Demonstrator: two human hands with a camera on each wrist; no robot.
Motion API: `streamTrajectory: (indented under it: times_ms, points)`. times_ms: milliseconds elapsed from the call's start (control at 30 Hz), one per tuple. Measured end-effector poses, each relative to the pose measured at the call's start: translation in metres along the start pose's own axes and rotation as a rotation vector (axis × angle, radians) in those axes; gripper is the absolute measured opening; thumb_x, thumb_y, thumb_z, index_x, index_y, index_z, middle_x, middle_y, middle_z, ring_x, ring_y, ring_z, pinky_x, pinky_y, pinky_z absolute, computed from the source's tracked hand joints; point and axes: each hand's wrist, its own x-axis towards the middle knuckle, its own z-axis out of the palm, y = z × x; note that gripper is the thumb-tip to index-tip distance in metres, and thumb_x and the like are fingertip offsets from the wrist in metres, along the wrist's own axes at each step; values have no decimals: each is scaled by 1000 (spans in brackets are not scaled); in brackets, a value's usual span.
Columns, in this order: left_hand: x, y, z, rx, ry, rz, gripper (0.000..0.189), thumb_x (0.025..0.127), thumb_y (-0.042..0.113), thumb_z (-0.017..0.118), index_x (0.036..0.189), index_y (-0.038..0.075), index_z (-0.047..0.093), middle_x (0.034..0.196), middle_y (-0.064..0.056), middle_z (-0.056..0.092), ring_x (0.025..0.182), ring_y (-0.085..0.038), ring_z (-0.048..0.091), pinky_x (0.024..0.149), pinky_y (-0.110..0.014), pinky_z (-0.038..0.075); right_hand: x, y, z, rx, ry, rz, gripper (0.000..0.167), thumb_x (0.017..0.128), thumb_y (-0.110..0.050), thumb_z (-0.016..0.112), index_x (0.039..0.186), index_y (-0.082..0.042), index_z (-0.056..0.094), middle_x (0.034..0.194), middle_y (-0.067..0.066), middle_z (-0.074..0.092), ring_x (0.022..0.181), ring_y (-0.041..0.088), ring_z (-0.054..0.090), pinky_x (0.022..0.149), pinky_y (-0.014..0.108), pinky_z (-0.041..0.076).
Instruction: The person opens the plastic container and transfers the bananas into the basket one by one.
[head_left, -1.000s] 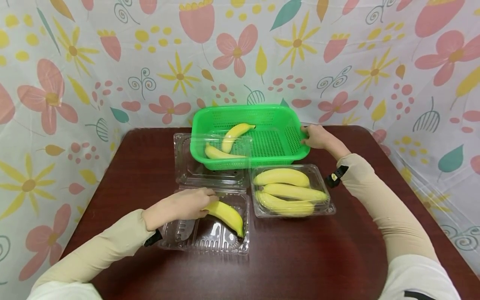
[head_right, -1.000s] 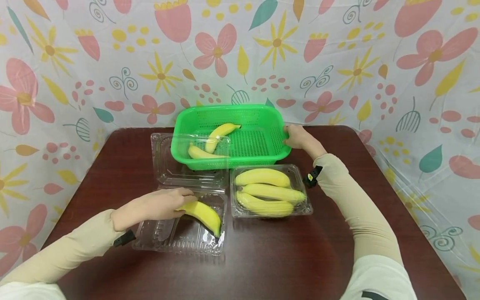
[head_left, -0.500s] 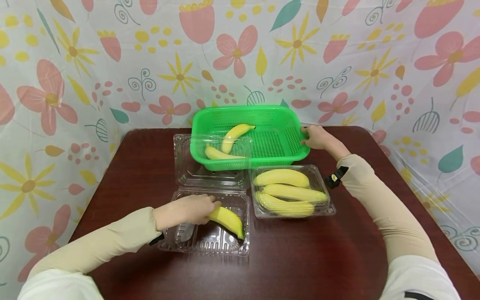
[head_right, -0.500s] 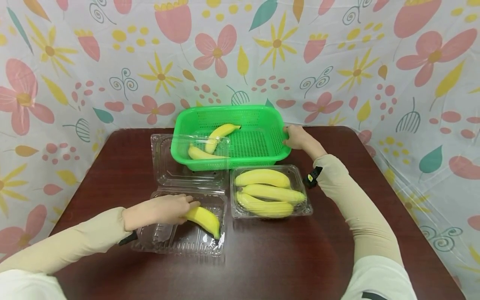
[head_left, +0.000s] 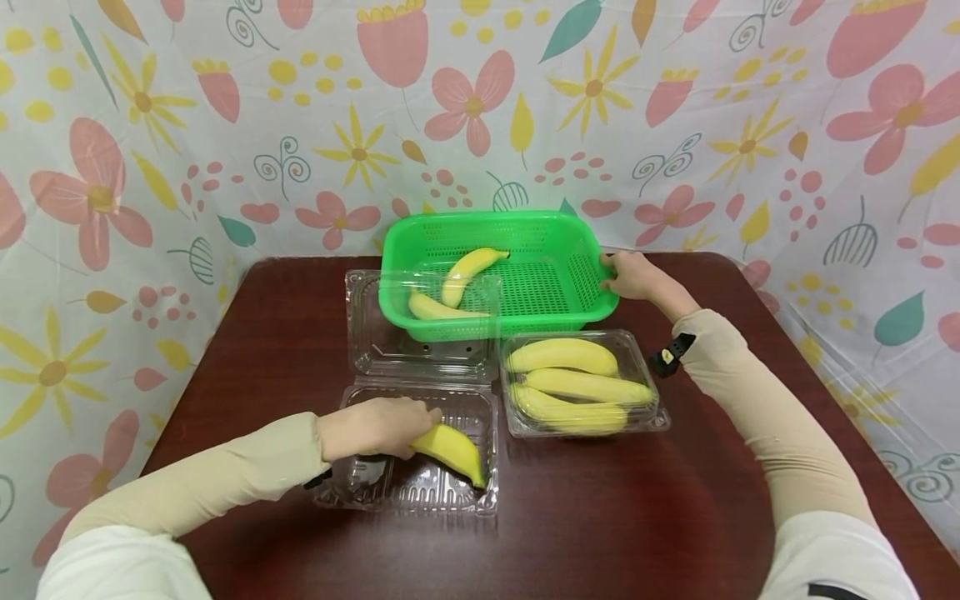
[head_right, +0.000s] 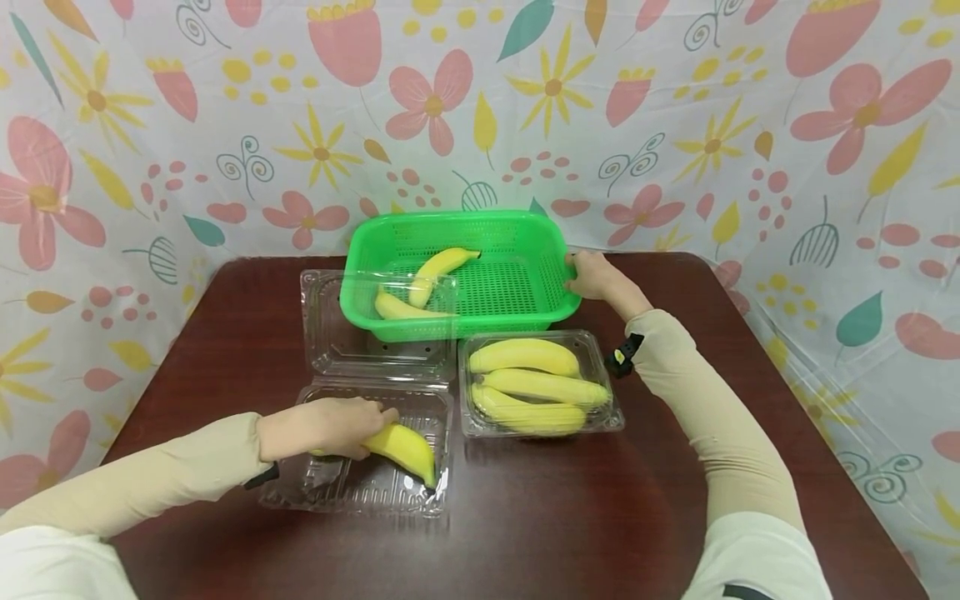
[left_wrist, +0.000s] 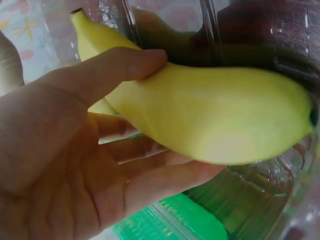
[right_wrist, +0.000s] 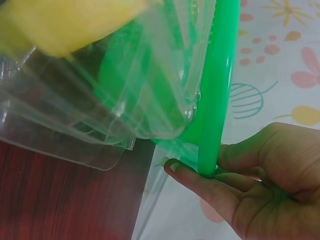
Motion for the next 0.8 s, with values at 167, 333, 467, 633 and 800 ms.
streamTrajectory:
  times_ms: [167,333,467,633,800]
  points:
    - [-3,0,-2,-24,-57,-33,61,76,11,78,131,2,52,101,-8,63,81,-17,58,67,-30,54,3,1,-1,-21,-21,24,46,93,-8,63,132,13,50,56,1,34,51,16,35,61,34,36]
    - [-7,0,-5,-49,-82,-32,68,76,11,78,137,1,48,97,-6,61,72,-13,52,60,-25,49,3,1,1,-21,-17,24,41,93,-8,63,127,12,53,59,2,37,54,17,38,62,34,36]
    - [-9,1,-9,-46,-76,-25,62,76,14,79,131,2,52,91,-2,59,69,-11,51,58,-24,48,3,0,2,-20,-14,18,39,92,-7,63,126,11,54,61,4,41,55,18,40,62,34,36]
    - [-14,1,-14,-30,-65,-15,59,76,19,80,126,3,54,91,-2,58,73,-12,54,60,-27,50,3,0,2,-20,-9,23,25,92,-8,63,111,9,59,60,3,37,54,17,38,61,33,35]
    - [-19,-1,-17,-60,-55,-6,54,76,18,80,122,3,55,88,-1,56,74,-12,53,60,-28,49,4,1,2,-14,-12,27,26,92,-8,63,112,8,61,63,6,43,54,18,39,60,33,36]
